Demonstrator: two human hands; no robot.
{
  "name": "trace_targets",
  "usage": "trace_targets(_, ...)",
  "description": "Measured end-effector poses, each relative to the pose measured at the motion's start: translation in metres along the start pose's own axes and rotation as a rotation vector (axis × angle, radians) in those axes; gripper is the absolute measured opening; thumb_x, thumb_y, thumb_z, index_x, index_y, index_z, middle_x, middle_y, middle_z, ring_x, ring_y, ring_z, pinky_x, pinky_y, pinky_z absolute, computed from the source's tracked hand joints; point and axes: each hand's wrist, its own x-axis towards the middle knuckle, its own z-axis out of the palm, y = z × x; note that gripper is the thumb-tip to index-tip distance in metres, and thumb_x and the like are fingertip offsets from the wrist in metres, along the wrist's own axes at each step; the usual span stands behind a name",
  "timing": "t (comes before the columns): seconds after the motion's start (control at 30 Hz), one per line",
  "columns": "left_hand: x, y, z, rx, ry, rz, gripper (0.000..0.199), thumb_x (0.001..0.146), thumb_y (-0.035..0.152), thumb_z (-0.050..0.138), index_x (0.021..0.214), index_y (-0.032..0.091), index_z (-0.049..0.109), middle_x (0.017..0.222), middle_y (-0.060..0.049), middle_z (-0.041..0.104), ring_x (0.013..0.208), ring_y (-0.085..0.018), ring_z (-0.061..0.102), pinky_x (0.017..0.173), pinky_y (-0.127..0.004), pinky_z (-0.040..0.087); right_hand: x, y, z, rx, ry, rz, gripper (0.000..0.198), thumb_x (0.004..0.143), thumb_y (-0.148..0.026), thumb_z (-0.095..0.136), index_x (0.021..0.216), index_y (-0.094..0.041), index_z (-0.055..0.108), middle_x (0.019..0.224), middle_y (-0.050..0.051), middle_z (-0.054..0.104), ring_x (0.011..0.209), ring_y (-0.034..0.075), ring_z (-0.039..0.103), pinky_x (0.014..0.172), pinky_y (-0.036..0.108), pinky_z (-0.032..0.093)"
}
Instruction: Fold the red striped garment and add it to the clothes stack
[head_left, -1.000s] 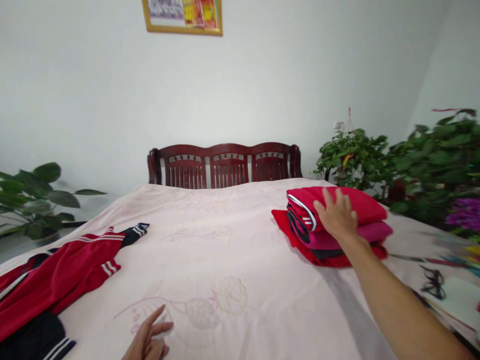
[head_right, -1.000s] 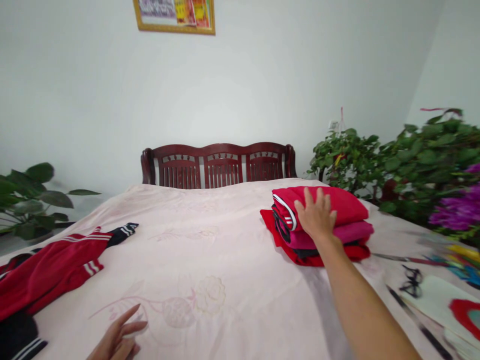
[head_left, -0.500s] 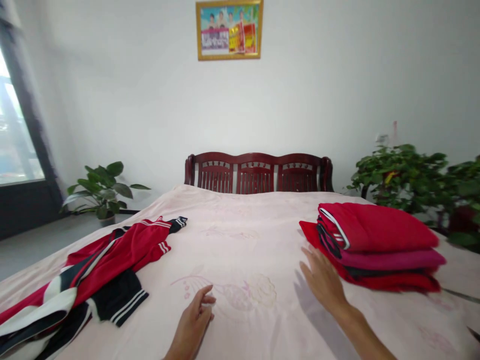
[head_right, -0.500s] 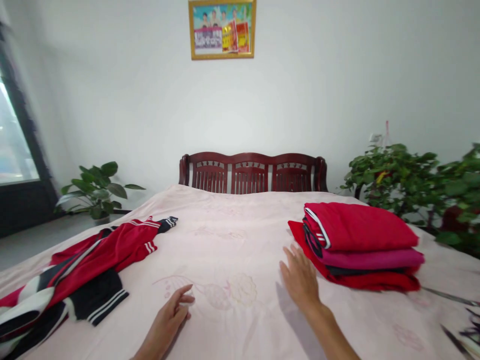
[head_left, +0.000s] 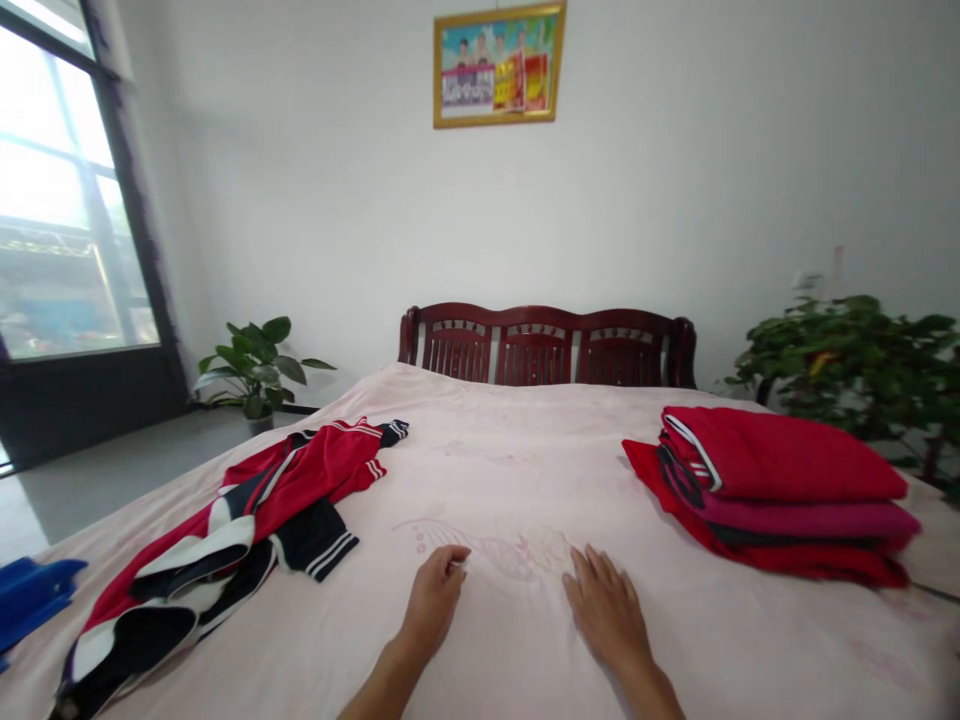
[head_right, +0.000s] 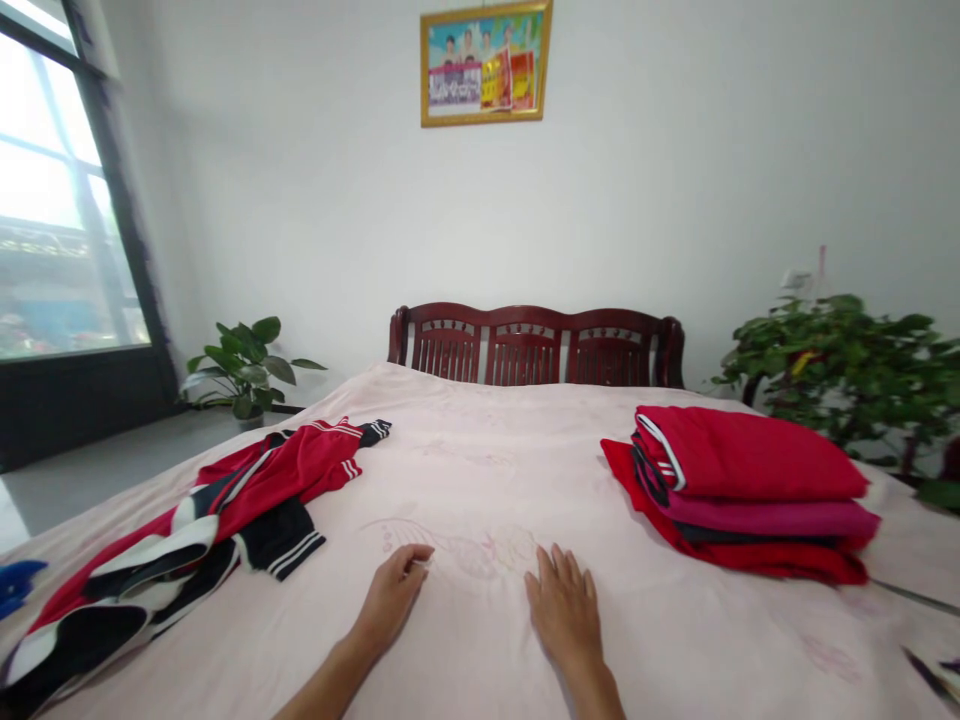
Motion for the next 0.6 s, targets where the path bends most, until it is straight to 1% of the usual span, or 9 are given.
trace_targets(0.1, 0.0009, -0.0012, 0.0006, 0.001, 0.003, 0.000, 0.032, 0.079, 0.017, 0.049, 0.103, 0.018, 0.071, 0.104, -0.005, 0.074, 0.095, -0.019, 0.067, 0.087, -0.030, 0.049, -0.0008, 0.0007, -0.0008, 0.012, 0.026, 0.004, 0.054, 0.100, -0.037, 0.031, 0.147, -0.019, 0.050, 0.154, 0.010, 0.045, 0.145, 0.029, 0.037, 0.118, 0.048, 0.026)
trace_targets(0.27, -0.0021, -0.0018, -0.0008, 0.000, 0.013, 0.025, 0.032, 0.080, 0.016, 0.048, 0.102, 0.018, 0.071, 0.100, -0.005, 0.074, 0.093, -0.018, 0.067, 0.086, -0.029, 0.049, -0.0024, 0.0000, -0.0044, 0.032, 0.028, 0.017, 0.052, 0.100, -0.035, 0.032, 0.145, -0.019, 0.052, 0.154, 0.010, 0.046, 0.144, 0.028, 0.039, 0.118, 0.047, 0.027)
trace_targets(0.6, -0.0072, 0.0018, -0.0067, -0.005, -0.029, 0.052, 0.031, 0.077, 0.016, 0.049, 0.098, 0.019, 0.072, 0.100, -0.005, 0.074, 0.096, -0.020, 0.067, 0.089, -0.032, 0.049, -0.0030, 0.0021, -0.0012, 0.087, 0.084, 0.019, 0.050, 0.099, -0.033, 0.034, 0.141, -0.017, 0.056, 0.149, 0.011, 0.052, 0.140, 0.028, 0.044, 0.117, 0.047, 0.029)
